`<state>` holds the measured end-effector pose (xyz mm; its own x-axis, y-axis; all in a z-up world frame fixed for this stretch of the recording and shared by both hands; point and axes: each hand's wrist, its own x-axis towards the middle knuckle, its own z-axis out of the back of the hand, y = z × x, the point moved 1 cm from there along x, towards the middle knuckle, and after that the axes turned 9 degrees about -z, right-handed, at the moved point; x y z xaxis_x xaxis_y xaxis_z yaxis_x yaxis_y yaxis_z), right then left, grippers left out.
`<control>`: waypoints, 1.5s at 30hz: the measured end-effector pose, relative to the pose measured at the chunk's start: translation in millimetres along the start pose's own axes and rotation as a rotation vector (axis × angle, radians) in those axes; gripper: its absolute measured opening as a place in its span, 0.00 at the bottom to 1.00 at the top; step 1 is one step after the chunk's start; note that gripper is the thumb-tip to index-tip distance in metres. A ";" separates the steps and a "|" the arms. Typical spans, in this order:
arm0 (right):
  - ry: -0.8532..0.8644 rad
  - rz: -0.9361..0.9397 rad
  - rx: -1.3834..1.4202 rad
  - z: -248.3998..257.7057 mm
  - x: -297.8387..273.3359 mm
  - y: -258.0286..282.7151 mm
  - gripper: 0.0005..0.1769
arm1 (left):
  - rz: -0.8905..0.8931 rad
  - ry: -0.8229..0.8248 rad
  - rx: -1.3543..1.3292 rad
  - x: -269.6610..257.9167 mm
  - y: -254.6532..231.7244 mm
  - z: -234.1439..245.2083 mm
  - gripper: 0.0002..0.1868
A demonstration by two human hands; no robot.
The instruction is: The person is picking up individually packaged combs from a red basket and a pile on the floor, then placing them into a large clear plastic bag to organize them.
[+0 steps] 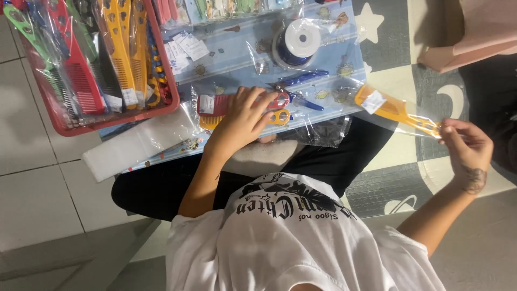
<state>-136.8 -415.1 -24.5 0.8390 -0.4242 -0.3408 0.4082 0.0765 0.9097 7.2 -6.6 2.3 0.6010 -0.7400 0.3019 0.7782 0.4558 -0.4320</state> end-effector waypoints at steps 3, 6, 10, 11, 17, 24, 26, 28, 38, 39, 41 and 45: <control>0.077 -0.001 0.009 -12.3 10.2 -0.6 0.10 | 0.049 -0.027 0.089 -11.0 1.8 -0.2 0.17; 0.131 0.014 -0.039 -27.7 19.5 1.2 0.09 | 0.106 -0.031 0.139 -27.1 2.1 -0.4 0.19; 0.165 0.014 -0.061 -53.9 26.8 7.9 0.10 | 0.164 -0.007 0.167 -53.4 11.4 -21.6 0.21; 0.194 0.008 -0.043 -59.8 29.8 8.6 0.10 | 0.168 0.032 0.173 -58.9 14.6 -29.7 0.23; 0.285 0.023 -0.053 -90.2 36.7 24.9 0.10 | 0.185 0.111 0.167 -67.3 1.9 -42.8 0.29; 0.246 0.088 -0.081 -76.7 42.3 28.6 0.10 | 0.190 0.060 0.115 -66.1 -4.0 -38.0 0.26; 0.265 0.083 -0.087 -80.9 41.2 33.4 0.10 | 0.181 0.059 0.118 -65.8 -4.9 -37.7 0.26; 0.284 0.077 -0.090 -89.6 39.5 39.1 0.11 | 0.171 0.059 0.123 -65.8 -5.3 -39.1 0.26; 0.569 0.114 -0.156 -160.1 41.8 57.4 0.11 | 0.194 0.003 0.061 -68.9 -13.5 -31.2 0.27; 0.637 0.118 -0.146 -166.7 41.2 58.9 0.12 | 0.193 -0.003 0.041 -69.8 -13.7 -30.8 0.26; 0.682 0.101 -0.130 -174.4 45.2 51.6 0.12 | 0.201 0.001 0.039 -71.6 -13.3 -30.4 0.26; 0.658 0.191 -0.152 -207.9 36.5 66.8 0.18 | 0.216 0.074 0.087 -77.8 -9.5 -38.5 0.26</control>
<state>-4.1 -237.9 -25.5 0.9249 0.2398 -0.2951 0.2376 0.2412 0.9409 -54.0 27.6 -49.8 0.7426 -0.6536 0.1459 0.6479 0.6461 -0.4035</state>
